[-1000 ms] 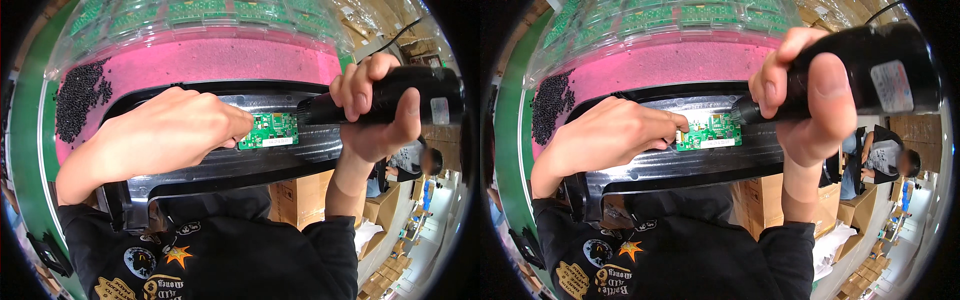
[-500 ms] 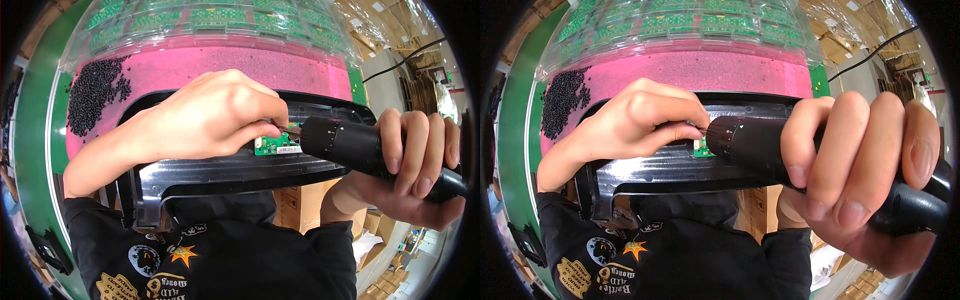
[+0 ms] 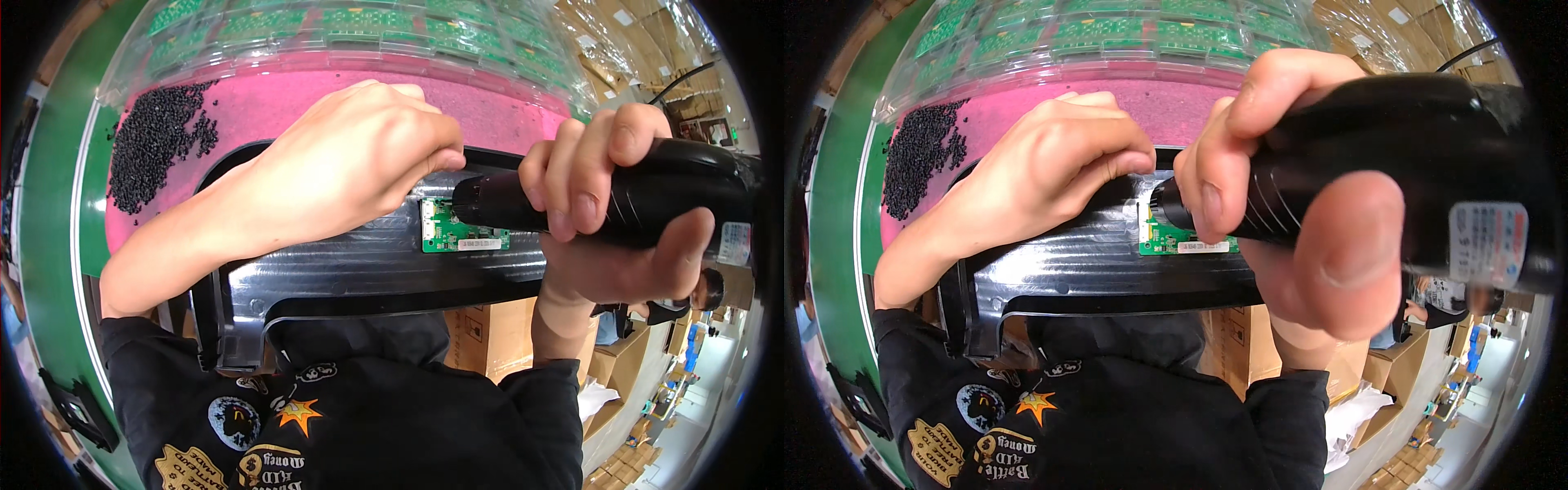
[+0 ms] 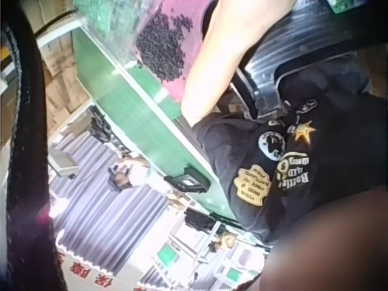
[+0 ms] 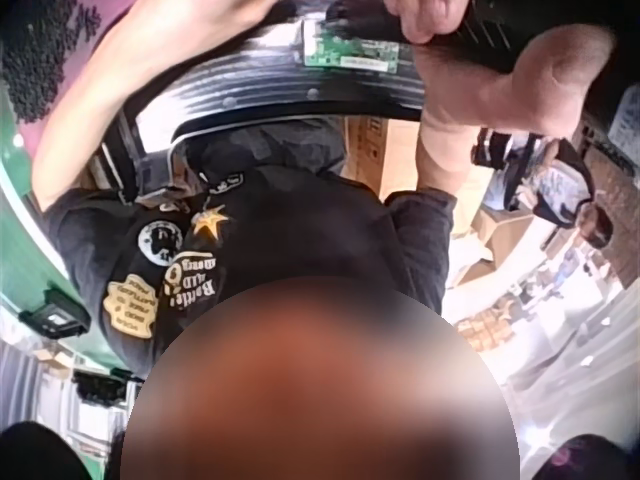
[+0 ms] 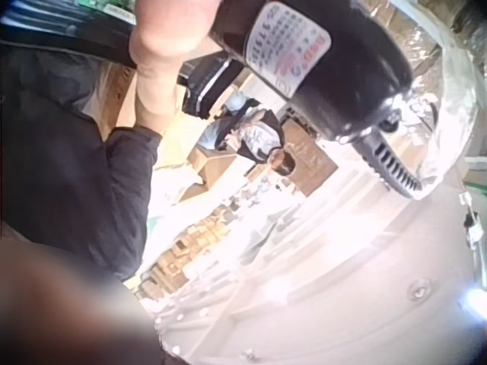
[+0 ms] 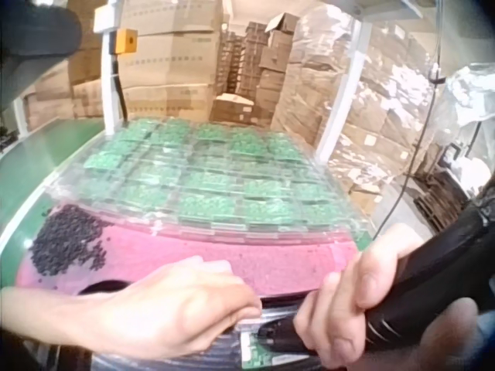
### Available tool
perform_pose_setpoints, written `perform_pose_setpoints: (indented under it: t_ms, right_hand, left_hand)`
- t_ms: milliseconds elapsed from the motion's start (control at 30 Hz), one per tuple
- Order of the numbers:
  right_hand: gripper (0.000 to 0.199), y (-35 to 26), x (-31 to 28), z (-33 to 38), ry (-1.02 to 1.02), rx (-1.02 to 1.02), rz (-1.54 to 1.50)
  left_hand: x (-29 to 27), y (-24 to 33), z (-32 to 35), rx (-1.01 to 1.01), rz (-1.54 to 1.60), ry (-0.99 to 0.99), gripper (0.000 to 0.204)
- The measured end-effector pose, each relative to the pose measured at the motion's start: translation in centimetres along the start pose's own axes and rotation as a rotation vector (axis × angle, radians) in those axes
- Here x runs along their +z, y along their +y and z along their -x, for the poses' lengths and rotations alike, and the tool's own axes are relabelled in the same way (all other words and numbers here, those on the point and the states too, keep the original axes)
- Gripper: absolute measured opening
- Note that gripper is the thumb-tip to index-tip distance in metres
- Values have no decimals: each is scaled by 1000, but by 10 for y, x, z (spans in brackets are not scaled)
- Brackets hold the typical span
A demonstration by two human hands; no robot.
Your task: Assemble circuit boards into black plastic housings using an electric screwdriver.
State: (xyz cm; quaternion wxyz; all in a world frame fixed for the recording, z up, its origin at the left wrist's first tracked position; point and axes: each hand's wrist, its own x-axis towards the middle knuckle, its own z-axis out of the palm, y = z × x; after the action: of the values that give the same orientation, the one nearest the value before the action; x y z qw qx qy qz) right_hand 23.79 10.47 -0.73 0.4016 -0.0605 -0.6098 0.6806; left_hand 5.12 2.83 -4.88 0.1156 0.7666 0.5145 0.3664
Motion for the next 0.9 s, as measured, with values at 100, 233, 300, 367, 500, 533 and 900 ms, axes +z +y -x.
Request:
perform_pose_setpoints:
  t_ms: [100, 233, 300, 367, 500, 533, 900]
  right_hand:
    - [59, 7, 1, -2, -7, 6, 32]
    - [57, 10, 3, -1, -24, -4, -19]
    - [57, 10, 4, 1, -28, 1, -24]
    - [57, 11, 6, -1, -32, 3, -32]
    - [55, 13, 7, -4, 33, 20, 34]
    - [55, 16, 8, -5, 1, 5, 31]
    - [54, 16, 9, -9, -88, -20, 195]
  left_hand:
    - [0, 1, 0, -65, -63, -28, 12]
    - [1, 1, 1, -46, -49, 79, 11]
    - [2, 0, 2, -36, -63, 93, 12]
    - [4, -3, 4, 18, -83, 182, 12]
    - [-6, 1, 4, -61, -136, 39, 11]
    - [-7, 3, 4, -73, -141, 29, 11]
    - [-4, 0, 7, -25, -133, 80, 13]
